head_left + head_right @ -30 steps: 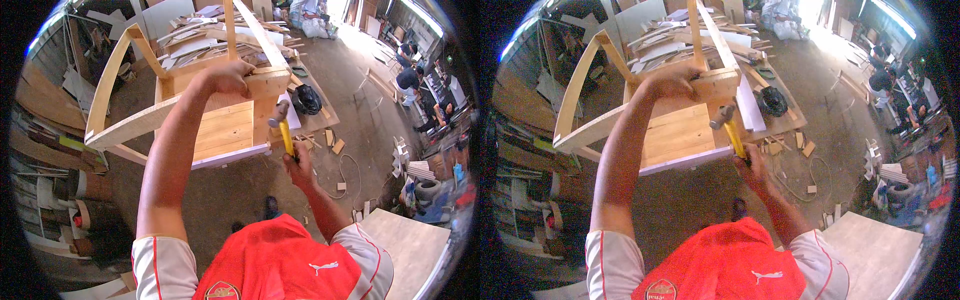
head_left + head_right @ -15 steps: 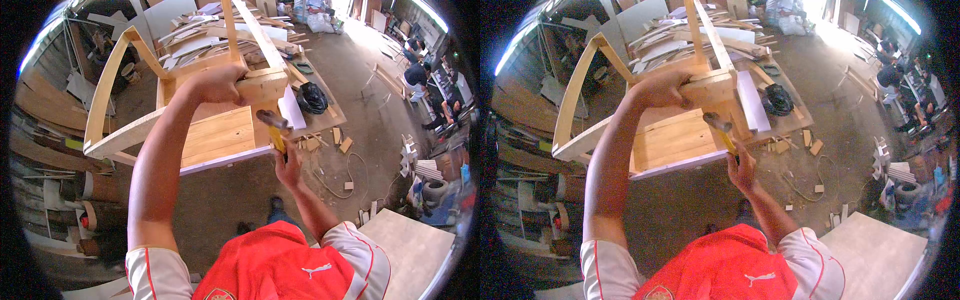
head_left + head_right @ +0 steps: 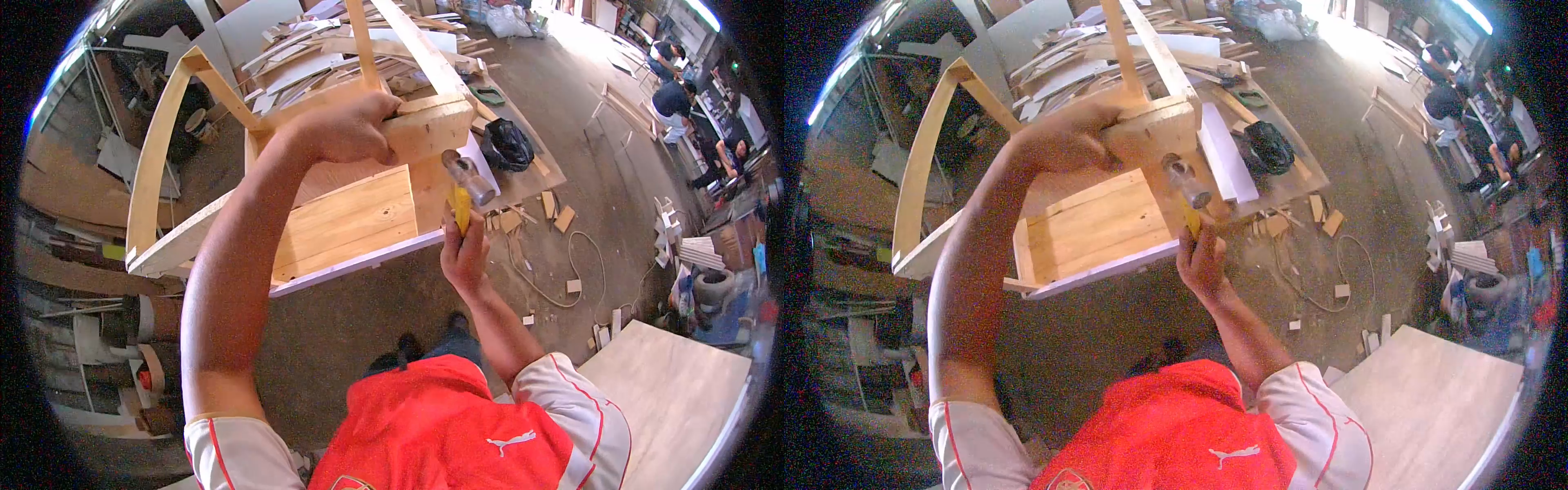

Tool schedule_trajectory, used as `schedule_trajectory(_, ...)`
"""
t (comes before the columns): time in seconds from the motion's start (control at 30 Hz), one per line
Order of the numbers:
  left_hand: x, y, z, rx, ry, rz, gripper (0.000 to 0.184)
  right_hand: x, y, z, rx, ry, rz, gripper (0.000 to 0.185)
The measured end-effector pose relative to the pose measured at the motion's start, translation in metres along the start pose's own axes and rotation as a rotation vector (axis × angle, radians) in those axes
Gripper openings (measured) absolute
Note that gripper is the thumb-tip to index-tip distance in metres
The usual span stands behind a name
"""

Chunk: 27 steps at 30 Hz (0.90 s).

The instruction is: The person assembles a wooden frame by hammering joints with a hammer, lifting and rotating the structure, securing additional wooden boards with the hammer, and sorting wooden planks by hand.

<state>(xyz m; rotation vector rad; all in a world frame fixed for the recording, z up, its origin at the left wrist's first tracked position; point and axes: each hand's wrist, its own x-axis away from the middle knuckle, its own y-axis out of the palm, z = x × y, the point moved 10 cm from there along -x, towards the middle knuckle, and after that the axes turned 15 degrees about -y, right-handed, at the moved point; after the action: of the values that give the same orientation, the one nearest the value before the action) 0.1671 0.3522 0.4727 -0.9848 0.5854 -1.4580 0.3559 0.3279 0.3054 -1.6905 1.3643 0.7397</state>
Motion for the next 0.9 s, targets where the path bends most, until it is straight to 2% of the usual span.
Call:
schedule_trajectory(0.07, 0.0, -0.002, 0.003, -0.039, -0.009, 0.017, 0.044, -0.001, -0.01, -0.006, 0.077, 0.004, 0.009, 0.023)
schedule_trajectory(0.13, 0.004, -0.007, 0.009, -0.076, 0.002, 0.051, 0.044, 0.008, -0.012, 0.0, -0.006, -0.101, 0.158, 0.022)
schedule_trajectory(0.2, 0.003, -0.004, 0.005, -0.049, -0.027, 0.015, 0.051, 0.006, 0.001, 0.009, -0.012, -0.082, 0.093, 0.022)
schedule_trajectory(0.27, 0.001, 0.002, -0.001, -0.013, -0.045, -0.037, 0.055, 0.002, 0.029, 0.017, 0.059, 0.067, -0.183, 0.024)
schedule_trajectory(0.4, -0.002, 0.003, -0.003, 0.027, -0.057, -0.096, 0.055, -0.013, -0.009, -0.029, 0.091, -0.183, 0.109, 0.023)
schedule_trajectory(0.47, 0.001, 0.0, 0.002, 0.028, -0.047, -0.08, 0.055, -0.001, 0.0, -0.011, -0.069, -0.172, 0.185, 0.023)
schedule_trajectory(0.53, 0.003, 0.0, 0.004, 0.021, -0.025, -0.061, 0.054, 0.001, 0.015, -0.003, -0.076, -0.107, 0.096, 0.023)
schedule_trajectory(0.6, -0.001, 0.0, 0.0, -0.033, -0.045, -0.043, 0.052, 0.003, 0.038, 0.007, 0.073, 0.008, -0.145, 0.024)
schedule_trajectory(0.7, 0.0, -0.004, 0.004, -0.03, -0.045, -0.037, 0.051, 0.011, 0.019, 0.0, 0.097, -0.082, 0.017, 0.022)
schedule_trajectory(0.8, -0.001, -0.001, 0.0, -0.028, -0.038, -0.041, 0.051, 0.026, 0.025, 0.022, -0.036, 0.037, -0.008, 0.027)
schedule_trajectory(0.87, -0.006, 0.001, -0.006, -0.012, -0.024, -0.05, 0.05, 0.007, 0.044, 0.026, 0.015, 0.142, -0.166, 0.037)
schedule_trajectory(0.9, -0.006, 0.005, -0.005, 0.014, -0.012, -0.058, 0.05, 0.013, 0.042, 0.031, -0.034, 0.242, -0.175, 0.044)
